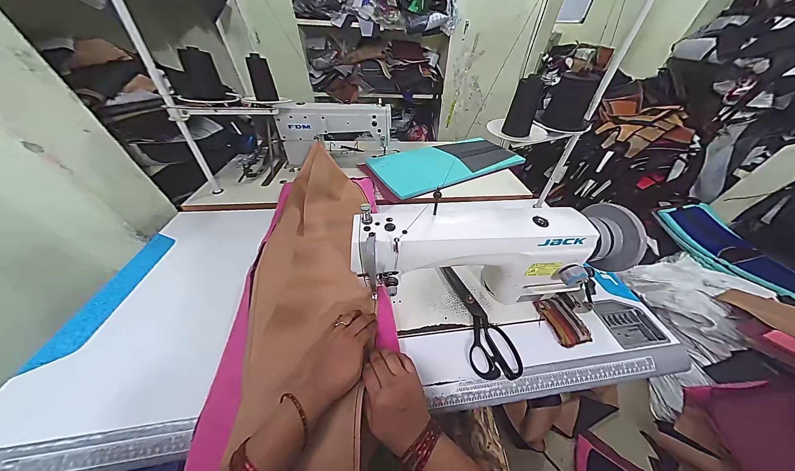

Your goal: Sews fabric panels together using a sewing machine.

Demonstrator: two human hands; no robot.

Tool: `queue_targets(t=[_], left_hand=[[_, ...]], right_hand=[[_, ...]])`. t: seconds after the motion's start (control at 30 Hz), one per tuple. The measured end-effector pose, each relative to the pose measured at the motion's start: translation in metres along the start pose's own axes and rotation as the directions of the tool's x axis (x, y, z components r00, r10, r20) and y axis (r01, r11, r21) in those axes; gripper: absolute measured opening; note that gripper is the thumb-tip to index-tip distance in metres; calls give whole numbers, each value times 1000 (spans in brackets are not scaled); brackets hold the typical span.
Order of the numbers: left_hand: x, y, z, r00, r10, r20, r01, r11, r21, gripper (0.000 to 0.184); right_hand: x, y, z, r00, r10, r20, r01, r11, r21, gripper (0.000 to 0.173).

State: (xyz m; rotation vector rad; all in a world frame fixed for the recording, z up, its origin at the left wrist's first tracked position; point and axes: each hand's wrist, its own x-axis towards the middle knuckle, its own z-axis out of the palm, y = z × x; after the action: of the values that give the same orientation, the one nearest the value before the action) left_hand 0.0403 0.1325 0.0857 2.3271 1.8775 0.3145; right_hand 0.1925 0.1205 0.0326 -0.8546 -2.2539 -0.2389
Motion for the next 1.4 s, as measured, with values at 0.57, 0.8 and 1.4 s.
queue_targets(t=[0.57, 0.8, 1.4], left_hand=[[22, -9, 9, 974, 11, -228, -8, 1000, 15, 23], [45, -4, -13, 986, -157, 58, 154, 987, 44, 30], [-5, 31, -18, 955, -263, 139, 276, 958, -82, 75]], right_hand=[[27, 26, 8, 981, 72, 178, -84, 994, 63, 22], [40, 36, 13, 967, 95, 238, -121, 988, 96, 22], [3, 45, 2, 932, 333, 147, -362, 809, 463, 33]])
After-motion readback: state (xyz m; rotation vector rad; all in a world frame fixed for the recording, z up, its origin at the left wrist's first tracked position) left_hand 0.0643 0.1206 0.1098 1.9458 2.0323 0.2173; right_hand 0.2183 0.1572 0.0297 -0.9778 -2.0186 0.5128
